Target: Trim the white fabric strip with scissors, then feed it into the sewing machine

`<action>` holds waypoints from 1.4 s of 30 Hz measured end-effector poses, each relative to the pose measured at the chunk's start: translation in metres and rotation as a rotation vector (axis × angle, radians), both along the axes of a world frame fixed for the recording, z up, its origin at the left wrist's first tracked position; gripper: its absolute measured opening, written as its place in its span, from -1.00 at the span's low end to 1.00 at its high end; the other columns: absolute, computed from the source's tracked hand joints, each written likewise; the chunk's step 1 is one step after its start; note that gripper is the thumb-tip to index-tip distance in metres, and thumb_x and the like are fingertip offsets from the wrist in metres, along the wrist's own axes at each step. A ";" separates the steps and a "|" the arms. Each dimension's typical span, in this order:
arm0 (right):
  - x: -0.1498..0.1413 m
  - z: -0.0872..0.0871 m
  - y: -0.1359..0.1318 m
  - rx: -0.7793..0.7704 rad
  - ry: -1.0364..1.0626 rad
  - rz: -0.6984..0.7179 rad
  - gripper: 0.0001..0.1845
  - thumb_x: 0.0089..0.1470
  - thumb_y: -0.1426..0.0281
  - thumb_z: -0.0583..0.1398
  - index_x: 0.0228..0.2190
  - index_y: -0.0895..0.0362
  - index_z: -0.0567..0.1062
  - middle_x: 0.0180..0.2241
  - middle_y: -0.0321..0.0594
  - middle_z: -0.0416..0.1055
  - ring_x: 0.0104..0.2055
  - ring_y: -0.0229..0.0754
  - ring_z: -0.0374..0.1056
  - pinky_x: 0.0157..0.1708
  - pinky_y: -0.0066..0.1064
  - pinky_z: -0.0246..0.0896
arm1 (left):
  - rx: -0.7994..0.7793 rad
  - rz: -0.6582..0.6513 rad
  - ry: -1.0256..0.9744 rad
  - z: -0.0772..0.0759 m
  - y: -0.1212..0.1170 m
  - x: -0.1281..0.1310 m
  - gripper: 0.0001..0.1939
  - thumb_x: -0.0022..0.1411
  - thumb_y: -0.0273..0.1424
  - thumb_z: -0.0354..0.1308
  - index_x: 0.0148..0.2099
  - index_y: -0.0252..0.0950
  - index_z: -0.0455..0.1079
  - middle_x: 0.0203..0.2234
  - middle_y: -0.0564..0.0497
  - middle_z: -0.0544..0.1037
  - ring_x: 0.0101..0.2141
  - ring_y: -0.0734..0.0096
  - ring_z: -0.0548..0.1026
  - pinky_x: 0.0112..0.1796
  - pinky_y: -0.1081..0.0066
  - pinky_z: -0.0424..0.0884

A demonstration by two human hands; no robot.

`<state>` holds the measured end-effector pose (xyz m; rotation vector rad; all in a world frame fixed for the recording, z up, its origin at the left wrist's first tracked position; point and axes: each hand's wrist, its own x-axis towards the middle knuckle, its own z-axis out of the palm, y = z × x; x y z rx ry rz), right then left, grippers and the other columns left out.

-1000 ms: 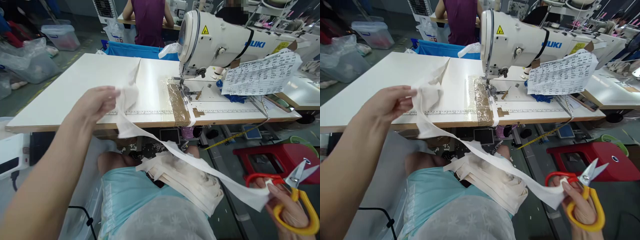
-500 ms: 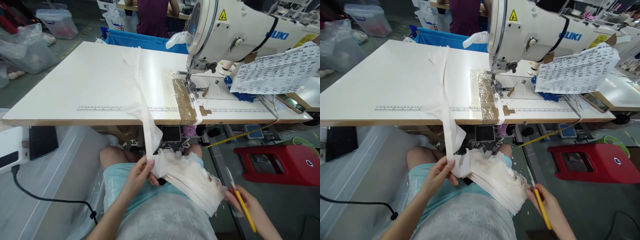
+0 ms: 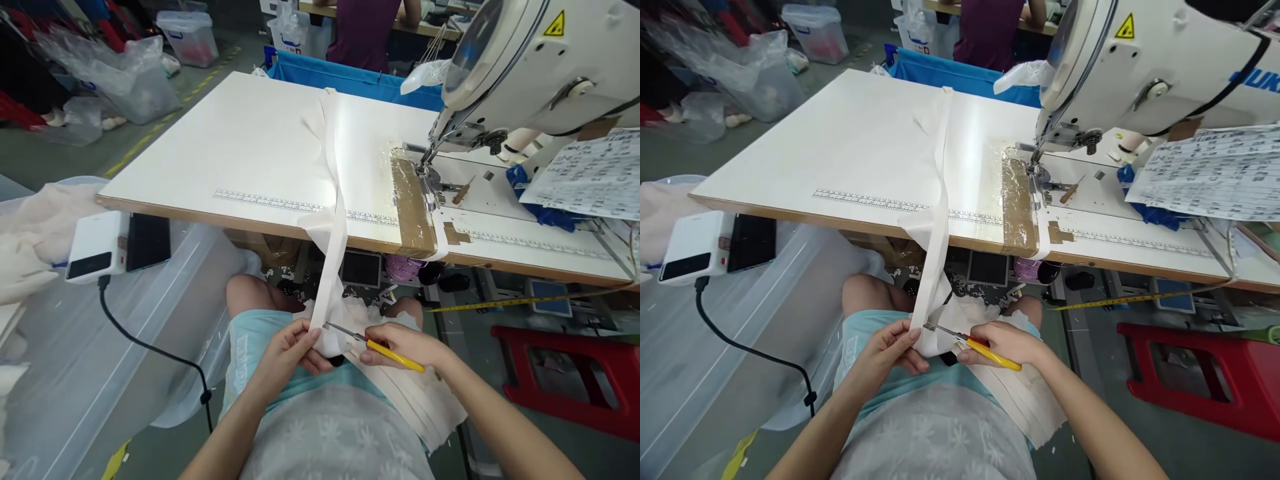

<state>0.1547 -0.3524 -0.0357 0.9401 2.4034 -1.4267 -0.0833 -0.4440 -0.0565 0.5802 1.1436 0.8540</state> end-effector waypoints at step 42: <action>-0.018 -0.006 -0.005 0.541 -0.201 0.009 -0.55 0.15 0.04 0.17 -0.57 0.11 0.29 -0.59 -0.30 0.33 -0.56 -0.26 0.21 -0.54 -0.39 -0.28 | -0.028 -0.128 0.086 -0.001 0.004 -0.005 -0.52 0.15 0.04 0.19 -0.26 -0.34 0.39 -0.52 -0.11 0.61 -0.46 0.26 0.58 -0.39 0.40 0.48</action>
